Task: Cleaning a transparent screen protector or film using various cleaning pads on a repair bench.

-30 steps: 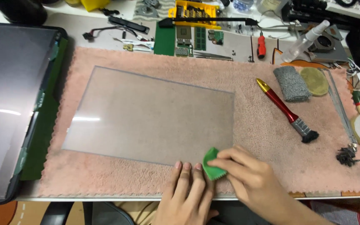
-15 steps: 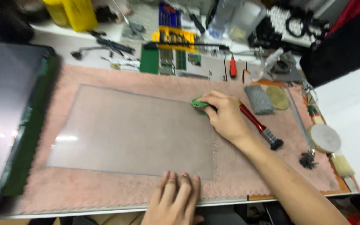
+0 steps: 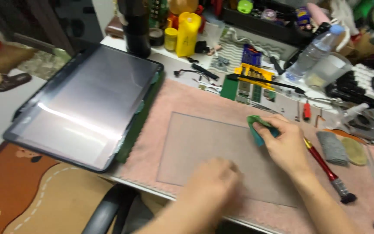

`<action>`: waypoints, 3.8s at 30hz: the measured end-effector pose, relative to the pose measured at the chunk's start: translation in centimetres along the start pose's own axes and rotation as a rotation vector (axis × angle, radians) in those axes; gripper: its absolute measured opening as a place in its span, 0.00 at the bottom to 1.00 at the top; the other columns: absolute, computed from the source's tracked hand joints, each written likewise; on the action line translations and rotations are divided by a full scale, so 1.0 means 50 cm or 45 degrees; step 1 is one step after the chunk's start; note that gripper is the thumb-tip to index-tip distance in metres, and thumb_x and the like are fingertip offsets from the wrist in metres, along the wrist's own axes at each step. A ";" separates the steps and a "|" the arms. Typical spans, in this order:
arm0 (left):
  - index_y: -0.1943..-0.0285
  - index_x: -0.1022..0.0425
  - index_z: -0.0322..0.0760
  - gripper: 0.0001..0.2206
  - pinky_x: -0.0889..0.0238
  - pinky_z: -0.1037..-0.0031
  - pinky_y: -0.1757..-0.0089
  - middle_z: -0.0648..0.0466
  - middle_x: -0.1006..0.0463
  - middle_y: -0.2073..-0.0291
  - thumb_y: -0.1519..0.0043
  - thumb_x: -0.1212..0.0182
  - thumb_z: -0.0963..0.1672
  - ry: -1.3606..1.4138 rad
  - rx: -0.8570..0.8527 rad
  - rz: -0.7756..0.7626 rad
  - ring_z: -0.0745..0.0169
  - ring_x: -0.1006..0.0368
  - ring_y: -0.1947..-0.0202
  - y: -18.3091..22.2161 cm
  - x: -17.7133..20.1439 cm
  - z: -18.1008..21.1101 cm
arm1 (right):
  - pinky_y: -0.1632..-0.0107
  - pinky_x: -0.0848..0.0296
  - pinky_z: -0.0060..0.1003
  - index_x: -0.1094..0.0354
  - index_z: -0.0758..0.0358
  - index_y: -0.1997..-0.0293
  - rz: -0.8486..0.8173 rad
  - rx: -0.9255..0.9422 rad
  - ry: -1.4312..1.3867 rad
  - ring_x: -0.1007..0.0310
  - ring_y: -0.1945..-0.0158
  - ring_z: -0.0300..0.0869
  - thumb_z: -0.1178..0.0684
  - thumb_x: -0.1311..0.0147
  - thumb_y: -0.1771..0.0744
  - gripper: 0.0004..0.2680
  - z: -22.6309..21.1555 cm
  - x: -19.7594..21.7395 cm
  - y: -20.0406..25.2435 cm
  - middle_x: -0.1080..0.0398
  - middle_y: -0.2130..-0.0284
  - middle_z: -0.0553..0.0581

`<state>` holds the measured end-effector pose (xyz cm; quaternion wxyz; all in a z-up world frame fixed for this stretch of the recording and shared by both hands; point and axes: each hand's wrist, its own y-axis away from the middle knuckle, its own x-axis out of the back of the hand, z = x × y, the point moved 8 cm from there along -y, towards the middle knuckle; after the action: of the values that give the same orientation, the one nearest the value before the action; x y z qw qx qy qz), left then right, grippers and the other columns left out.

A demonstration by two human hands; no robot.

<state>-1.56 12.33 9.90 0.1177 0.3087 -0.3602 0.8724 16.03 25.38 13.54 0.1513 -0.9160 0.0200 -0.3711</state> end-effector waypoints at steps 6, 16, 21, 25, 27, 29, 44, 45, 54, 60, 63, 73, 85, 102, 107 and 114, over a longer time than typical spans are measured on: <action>0.26 0.24 0.24 0.28 0.35 0.48 0.33 0.31 0.24 0.27 0.39 0.42 0.31 -0.366 0.271 -0.134 0.29 0.27 0.29 0.085 0.245 -0.199 | 0.43 0.23 0.38 0.12 0.58 0.47 -0.097 0.277 -0.109 0.16 0.50 0.43 0.56 0.32 0.31 0.08 -0.115 -0.230 -0.028 0.13 0.55 0.52; 0.50 0.17 0.27 0.08 0.27 0.49 0.45 0.37 0.16 0.48 0.30 0.35 0.42 -0.274 0.136 -0.006 0.32 0.21 0.43 0.079 0.267 -0.203 | 0.45 0.19 0.45 0.16 0.65 0.47 -0.257 0.348 -0.107 0.17 0.52 0.53 0.64 0.49 0.30 0.12 -0.228 -0.444 -0.015 0.27 0.57 0.59; 0.55 0.21 0.36 0.07 0.31 0.53 0.48 0.45 0.18 0.51 0.28 0.36 0.45 -0.478 0.223 -0.089 0.40 0.25 0.49 0.078 0.253 -0.220 | 0.52 0.22 0.44 0.20 0.68 0.46 -0.190 0.466 -0.064 0.19 0.57 0.52 0.65 0.47 0.28 0.09 -0.212 -0.418 -0.006 0.30 0.58 0.60; 0.51 0.20 0.36 0.08 0.31 0.51 0.43 0.45 0.17 0.50 0.28 0.36 0.46 -0.566 0.121 -0.068 0.39 0.25 0.48 0.069 0.254 -0.211 | 0.46 0.23 0.46 0.19 0.67 0.47 -0.117 0.393 -0.020 0.18 0.54 0.55 0.67 0.49 0.30 0.11 -0.119 -0.348 -0.006 0.28 0.57 0.60; 0.53 0.21 0.38 0.09 0.31 0.52 0.46 0.49 0.17 0.52 0.27 0.37 0.47 -0.587 0.152 -0.101 0.40 0.26 0.50 0.068 0.254 -0.215 | 0.42 0.24 0.44 0.17 0.66 0.46 -0.065 0.383 0.026 0.19 0.51 0.55 0.67 0.51 0.31 0.14 -0.058 -0.302 0.000 0.26 0.56 0.60; 0.52 0.20 0.39 0.09 0.31 0.53 0.48 0.50 0.17 0.51 0.27 0.37 0.48 -0.585 0.157 -0.110 0.40 0.25 0.49 0.069 0.252 -0.222 | 0.42 0.23 0.44 0.16 0.64 0.42 -0.013 0.318 0.098 0.18 0.52 0.53 0.67 0.52 0.31 0.16 0.003 -0.239 0.009 0.23 0.55 0.58; 0.38 0.13 0.37 0.17 0.31 0.54 0.37 0.49 0.13 0.37 0.35 0.28 0.46 -0.262 0.230 -0.299 0.42 0.23 0.38 0.061 0.285 -0.247 | 0.52 0.28 0.50 0.15 0.61 0.36 0.079 -0.117 0.531 0.27 0.62 0.52 0.55 0.38 0.26 0.11 0.186 0.040 0.035 0.27 0.69 0.58; 0.35 0.14 0.41 0.20 0.32 0.55 0.37 0.50 0.13 0.37 0.36 0.24 0.46 -0.213 0.258 -0.328 0.44 0.22 0.36 0.059 0.289 -0.254 | 0.54 0.30 0.50 0.14 0.61 0.38 0.119 -0.118 0.501 0.27 0.62 0.52 0.53 0.37 0.26 0.10 0.174 0.039 0.030 0.28 0.69 0.57; 0.15 0.32 0.39 0.51 0.35 0.40 0.32 0.36 0.18 0.30 0.51 0.07 0.47 -0.105 0.519 -0.260 0.27 0.27 0.27 0.026 0.306 -0.203 | 0.45 0.16 0.49 0.12 0.62 0.51 -0.009 0.182 -0.063 0.14 0.49 0.61 0.64 0.36 0.33 0.09 -0.129 -0.256 0.032 0.16 0.58 0.64; 0.07 0.57 0.27 0.65 0.44 0.42 0.26 0.36 0.24 0.23 0.49 0.12 0.51 0.008 0.428 -0.367 0.29 0.33 0.21 0.041 0.262 -0.250 | 0.45 0.15 0.51 0.17 0.67 0.49 -0.188 0.398 -0.040 0.17 0.49 0.66 0.63 0.44 0.31 0.10 -0.221 -0.398 0.068 0.20 0.56 0.68; 0.07 0.59 0.25 0.65 0.46 0.40 0.26 0.36 0.23 0.24 0.49 0.12 0.50 0.003 0.403 -0.376 0.27 0.34 0.21 0.045 0.257 -0.264 | 0.45 0.15 0.50 0.17 0.65 0.48 -0.217 0.409 0.015 0.16 0.48 0.63 0.63 0.46 0.30 0.10 -0.229 -0.386 0.075 0.20 0.55 0.64; 0.07 0.52 0.30 0.61 0.54 0.38 0.24 0.42 0.26 0.20 0.47 0.11 0.50 -0.044 0.529 -0.462 0.28 0.43 0.16 0.050 0.262 -0.258 | 0.44 0.16 0.45 0.14 0.60 0.46 -0.030 0.121 0.296 0.14 0.49 0.55 0.63 0.40 0.31 0.11 -0.023 -0.118 0.085 0.18 0.57 0.59; 0.08 0.51 0.36 0.56 0.46 0.55 0.29 0.43 0.25 0.22 0.43 0.14 0.48 -0.035 0.348 -0.379 0.43 0.34 0.22 0.050 0.260 -0.244 | 0.46 0.24 0.48 0.13 0.60 0.39 0.172 0.016 0.588 0.19 0.59 0.54 0.55 0.36 0.28 0.11 0.212 0.053 0.069 0.18 0.64 0.59; 0.06 0.58 0.39 0.74 0.61 0.40 0.20 0.55 0.26 0.19 0.58 0.06 0.58 -0.144 0.553 -0.562 0.41 0.47 0.13 0.066 0.233 -0.281 | 0.47 0.15 0.49 0.16 0.64 0.53 -0.282 0.342 -0.081 0.15 0.50 0.64 0.61 0.43 0.31 0.07 -0.277 -0.355 0.135 0.19 0.57 0.66; 0.06 0.55 0.36 0.72 0.63 0.36 0.21 0.49 0.25 0.20 0.58 0.03 0.53 -0.036 0.565 -0.543 0.34 0.47 0.13 0.057 0.245 -0.258 | 0.46 0.15 0.46 0.15 0.61 0.46 -0.238 0.149 0.047 0.14 0.48 0.60 0.60 0.42 0.30 0.10 -0.156 -0.275 0.121 0.17 0.55 0.63; 0.06 0.55 0.44 0.69 0.57 0.52 0.23 0.55 0.31 0.16 0.55 0.03 0.52 -0.077 0.623 -0.538 0.46 0.51 0.12 0.054 0.240 -0.255 | 0.61 0.20 0.32 0.17 0.54 0.35 -0.049 -0.348 0.291 0.26 0.70 0.38 0.58 0.42 0.26 0.12 0.081 0.001 0.151 0.17 0.48 0.53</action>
<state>-17.87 19.14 8.86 0.2077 0.4215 -0.0712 0.8799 19.43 19.22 8.62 0.0150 -0.8801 0.0699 -0.4693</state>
